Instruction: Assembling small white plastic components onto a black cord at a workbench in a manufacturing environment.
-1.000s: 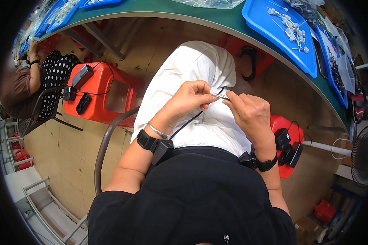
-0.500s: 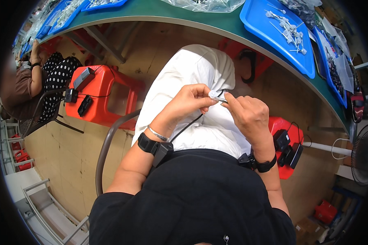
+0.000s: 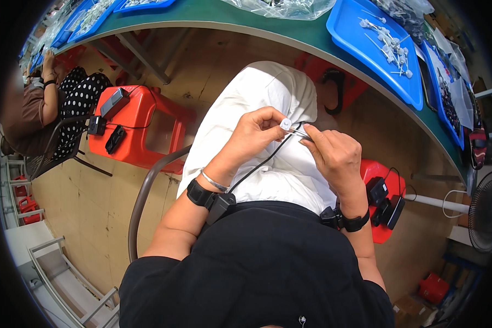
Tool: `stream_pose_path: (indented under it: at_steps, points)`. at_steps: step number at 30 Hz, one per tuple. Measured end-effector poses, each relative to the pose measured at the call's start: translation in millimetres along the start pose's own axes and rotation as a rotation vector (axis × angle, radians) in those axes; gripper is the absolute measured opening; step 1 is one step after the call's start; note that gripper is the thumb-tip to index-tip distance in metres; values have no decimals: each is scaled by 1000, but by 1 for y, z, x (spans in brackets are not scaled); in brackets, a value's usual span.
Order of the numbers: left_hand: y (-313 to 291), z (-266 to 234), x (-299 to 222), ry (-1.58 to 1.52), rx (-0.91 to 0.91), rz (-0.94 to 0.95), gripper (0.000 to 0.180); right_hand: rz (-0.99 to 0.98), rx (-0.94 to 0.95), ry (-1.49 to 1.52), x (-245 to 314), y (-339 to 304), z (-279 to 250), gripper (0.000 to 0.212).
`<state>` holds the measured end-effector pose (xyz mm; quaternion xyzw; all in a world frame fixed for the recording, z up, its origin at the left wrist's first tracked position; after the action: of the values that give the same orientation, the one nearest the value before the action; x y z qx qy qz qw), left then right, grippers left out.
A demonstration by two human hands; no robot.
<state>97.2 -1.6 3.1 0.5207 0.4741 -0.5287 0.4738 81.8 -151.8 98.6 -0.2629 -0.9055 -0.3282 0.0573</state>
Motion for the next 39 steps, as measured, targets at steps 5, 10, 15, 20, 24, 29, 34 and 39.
stream_pose_path:
  at_steps: [5, 10, 15, 20, 24, 29, 34, 39]
  points:
    - [0, 1, 4, 17, 2, 6, 10, -12, 14, -5, 1, 0, 1, 34]
    - [-1, 2, 4, 68, 0, -1, 10, -8, 25, -33, 3, 1, 2, 31]
    - [0, 0, 7, 135, -11, -20, 8, -9, 34, -85, 7, 2, 2, 27]
    - [1, 1, 7, 85, 4, -40, 9, -26, 19, -107, 7, 3, 3, 28]
    - [2, -3, 1, 12, -47, 47, 10, -25, -16, 22, 3, 4, 0, 30]
    - [2, -6, -6, 58, -109, 138, 10, 53, -72, 152, -6, 3, -5, 32]
    - [3, -6, -6, 85, -107, 129, 9, 125, -82, 236, -13, 2, -7, 30]
    - [0, -7, -2, 4, -120, 22, 11, 225, -138, 450, -29, -8, -1, 25]
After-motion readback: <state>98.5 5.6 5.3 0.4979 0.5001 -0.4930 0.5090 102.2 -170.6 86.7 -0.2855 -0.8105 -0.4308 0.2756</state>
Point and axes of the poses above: each hand's wrist, its own y-axis towards the middle knuckle, its own z-axis out of the palm, x = y × z, the point moved 9 cm from there along y, towards the middle knuckle, and after that the axes turned 13 degrees about y, right-handed, at the moved point
